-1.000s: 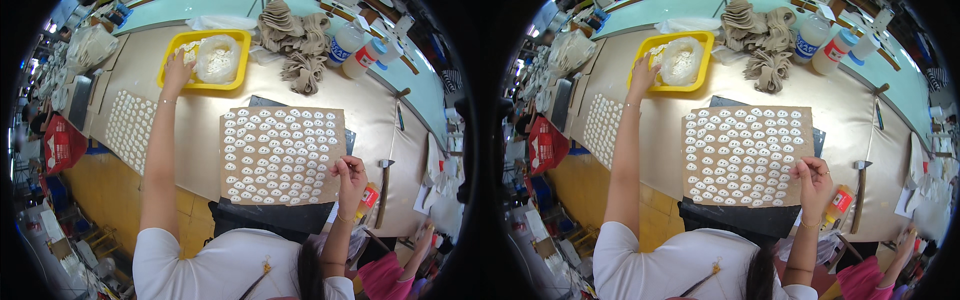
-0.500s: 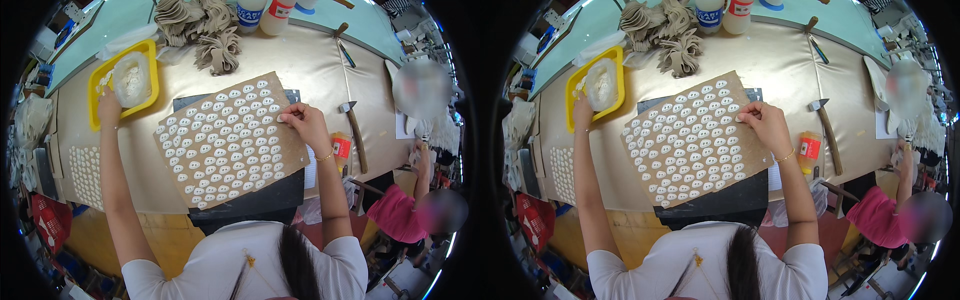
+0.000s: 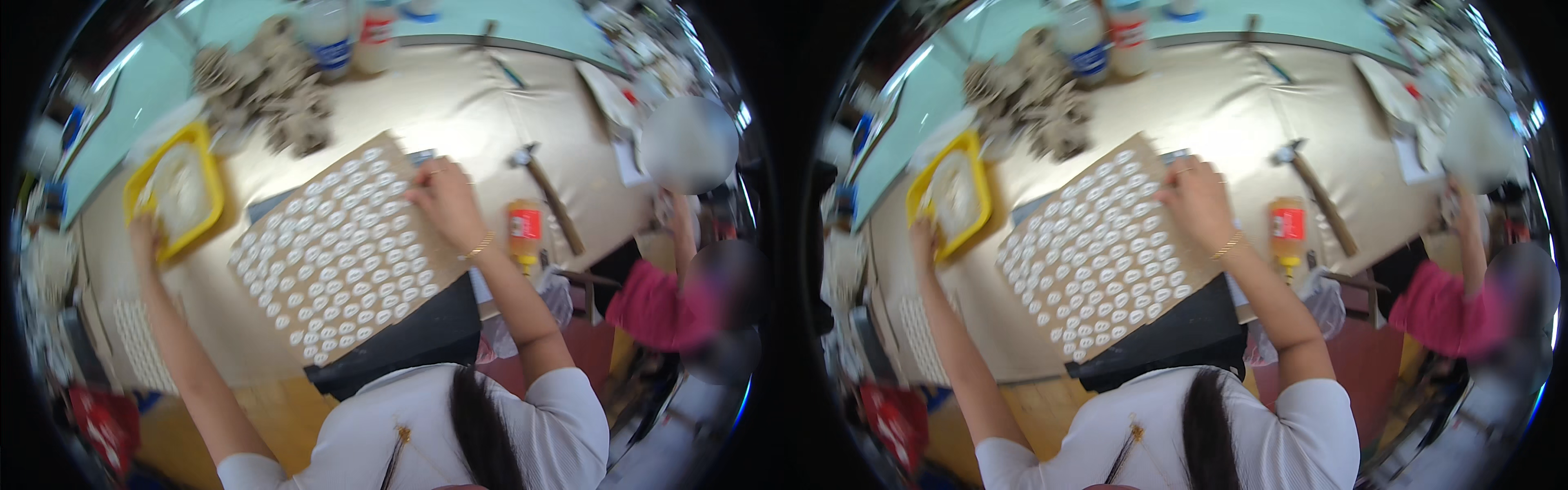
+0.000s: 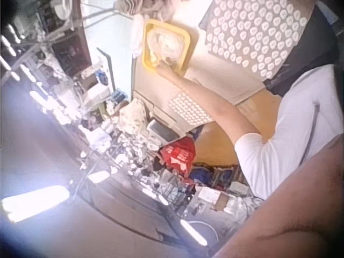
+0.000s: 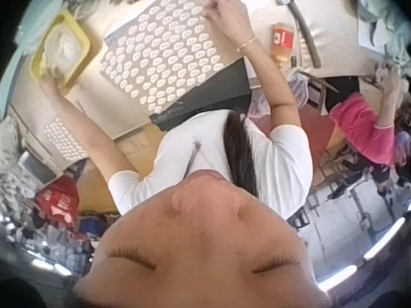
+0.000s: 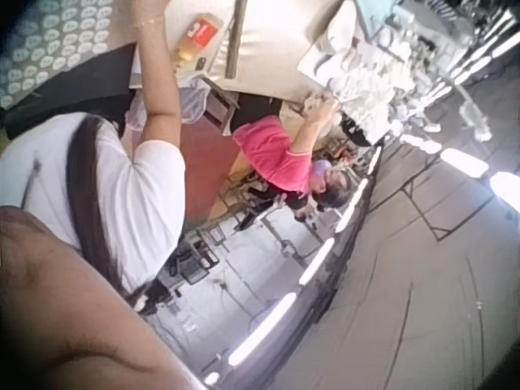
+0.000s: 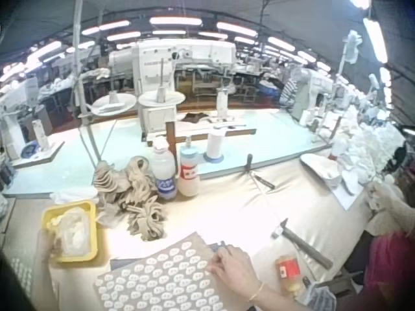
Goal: The person picks small white plastic pieces from a yellow tray and places them onto a cardboard sheet in a grid pattern. They then use a squeeze bottle to apply liquid to the placed pieces.
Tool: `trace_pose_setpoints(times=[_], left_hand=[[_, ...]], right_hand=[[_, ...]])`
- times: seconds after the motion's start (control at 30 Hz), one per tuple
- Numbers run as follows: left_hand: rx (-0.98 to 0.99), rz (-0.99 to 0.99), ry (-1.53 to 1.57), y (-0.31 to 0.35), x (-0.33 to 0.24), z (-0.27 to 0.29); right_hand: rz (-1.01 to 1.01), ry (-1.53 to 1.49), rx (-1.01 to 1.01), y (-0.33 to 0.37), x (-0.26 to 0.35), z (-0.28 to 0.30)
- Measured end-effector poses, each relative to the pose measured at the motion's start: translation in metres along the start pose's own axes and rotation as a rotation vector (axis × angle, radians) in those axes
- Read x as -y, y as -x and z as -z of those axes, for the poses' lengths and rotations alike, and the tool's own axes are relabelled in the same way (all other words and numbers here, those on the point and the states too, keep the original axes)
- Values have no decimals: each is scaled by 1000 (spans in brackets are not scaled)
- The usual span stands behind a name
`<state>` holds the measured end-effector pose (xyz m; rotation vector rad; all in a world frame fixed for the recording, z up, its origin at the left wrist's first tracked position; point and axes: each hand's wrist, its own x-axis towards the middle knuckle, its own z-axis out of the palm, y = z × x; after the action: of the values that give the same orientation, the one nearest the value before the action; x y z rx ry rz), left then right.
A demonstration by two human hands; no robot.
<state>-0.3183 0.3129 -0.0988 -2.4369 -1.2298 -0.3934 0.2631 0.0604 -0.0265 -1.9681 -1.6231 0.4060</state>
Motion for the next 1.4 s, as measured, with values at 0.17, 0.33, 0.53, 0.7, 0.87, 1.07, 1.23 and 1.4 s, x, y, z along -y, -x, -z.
trace_pose_setpoints(times=[0.17,0.33,0.53,0.7,0.87,1.07,1.23,1.4], left_hand=[[-122,1285,2007,-20,2,23],[-286,1339,2579,-44,-22,38],[111,1157,1955,-96,-208,149],[360,1035,1873,-82,-354,184],[338,940,2074,-69,-401,192],[349,893,2107,-60,-418,196],[512,1009,2283,-60,-420,204],[497,1206,2499,-50,-421,209]], right_hand=[[-33,-103,-75,4,-7,3],[-14,-235,-183,12,20,24],[154,-661,151,26,74,20],[-21,-802,309,41,93,13],[-24,-931,403,55,83,7],[-140,-1010,441,72,77,15],[-204,-1278,233,77,53,7],[-308,-1391,220,70,17,38]])
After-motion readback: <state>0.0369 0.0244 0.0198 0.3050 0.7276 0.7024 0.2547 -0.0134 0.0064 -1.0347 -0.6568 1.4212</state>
